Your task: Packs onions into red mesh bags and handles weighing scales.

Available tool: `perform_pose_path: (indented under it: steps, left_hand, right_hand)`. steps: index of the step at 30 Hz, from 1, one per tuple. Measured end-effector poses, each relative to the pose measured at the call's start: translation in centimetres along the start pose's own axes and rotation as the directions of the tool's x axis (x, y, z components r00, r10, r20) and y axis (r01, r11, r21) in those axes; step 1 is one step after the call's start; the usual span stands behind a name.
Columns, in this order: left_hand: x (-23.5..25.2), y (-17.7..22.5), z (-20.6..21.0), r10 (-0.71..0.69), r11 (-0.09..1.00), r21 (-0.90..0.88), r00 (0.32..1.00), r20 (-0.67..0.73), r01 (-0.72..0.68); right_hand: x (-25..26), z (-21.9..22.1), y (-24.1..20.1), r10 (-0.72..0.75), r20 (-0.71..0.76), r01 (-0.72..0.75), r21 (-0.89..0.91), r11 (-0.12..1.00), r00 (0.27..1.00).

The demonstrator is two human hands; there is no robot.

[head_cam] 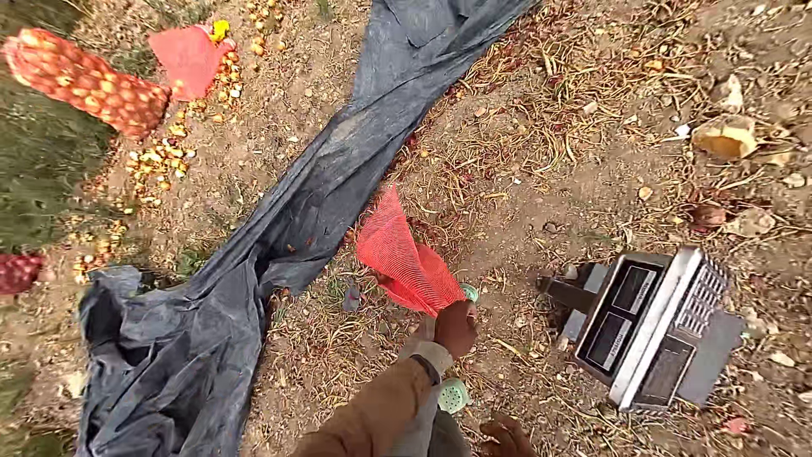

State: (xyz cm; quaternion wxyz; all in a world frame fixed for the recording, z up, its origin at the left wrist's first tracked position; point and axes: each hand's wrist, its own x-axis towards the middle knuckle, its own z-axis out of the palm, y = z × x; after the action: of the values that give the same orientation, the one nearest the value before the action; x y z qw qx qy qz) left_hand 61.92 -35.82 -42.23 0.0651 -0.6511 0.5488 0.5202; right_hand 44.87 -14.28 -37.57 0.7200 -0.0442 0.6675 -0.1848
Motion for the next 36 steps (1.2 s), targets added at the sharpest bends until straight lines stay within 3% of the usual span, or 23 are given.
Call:
perform_pose_path:
  steps: [6,9,12,14,17,19,21,26,30,33,36]
  left_hand:
    - [-5.1,4.6,5.9,0.005,1.000,-0.015,0.994,0.108,-0.003]
    - [-5.1,3.1,8.6,0.102,0.988,-0.124,0.991,0.091,-0.090]
    - [-4.7,0.4,10.2,0.193,0.954,-0.224,0.980,-0.054,-0.200]
    - [-5.3,-2.3,10.2,0.144,0.950,-0.239,0.960,-0.239,-0.202]
    - [-6.3,-9.5,9.9,-0.093,0.969,-0.247,0.947,-0.307,0.015]
    - [-6.8,-15.6,10.2,-0.296,0.933,-0.264,0.940,-0.173,0.245]
    - [-6.4,-21.2,10.6,-0.466,0.864,-0.240,0.884,-0.043,0.443]
    - [0.9,-29.6,11.9,-0.597,0.772,-0.222,0.799,0.065,0.595]
    - [10.8,-30.9,13.8,-0.672,0.709,-0.309,0.740,-0.025,0.633]
    - [17.3,-31.6,14.8,-0.747,0.623,-0.426,0.660,-0.075,0.656]
    - [20.9,-32.9,16.3,-0.787,0.546,-0.425,0.616,0.036,0.722]
  right_hand:
    - [4.2,3.9,0.3,-0.278,-0.065,0.262,-0.190,0.946,0.958]
    - [7.0,4.6,0.3,-0.337,-0.139,0.345,0.033,0.938,0.931]
    - [10.7,3.9,-1.3,-0.386,-0.136,0.386,-0.026,0.922,0.912]
    - [14.5,3.4,-2.4,-0.377,-0.113,0.372,-0.068,0.926,0.919]
    - [16.4,4.4,-6.5,-0.196,-0.089,0.195,-0.015,0.981,0.977]
    - [16.7,5.6,-9.1,-0.163,-0.020,0.164,0.053,0.985,0.986]
    - [17.2,7.5,-11.7,-0.167,0.040,0.163,0.078,0.983,0.985]
    - [21.2,11.7,-15.4,-0.149,0.136,0.133,0.117,0.984,0.979]
    - [25.5,12.5,-15.0,-0.135,0.229,0.085,0.215,0.973,0.964]
    - [28.1,12.2,-13.8,-0.116,0.254,0.054,0.240,0.969,0.960]
    - [30.2,11.2,-12.7,-0.080,0.253,0.024,0.220,0.975,0.964]
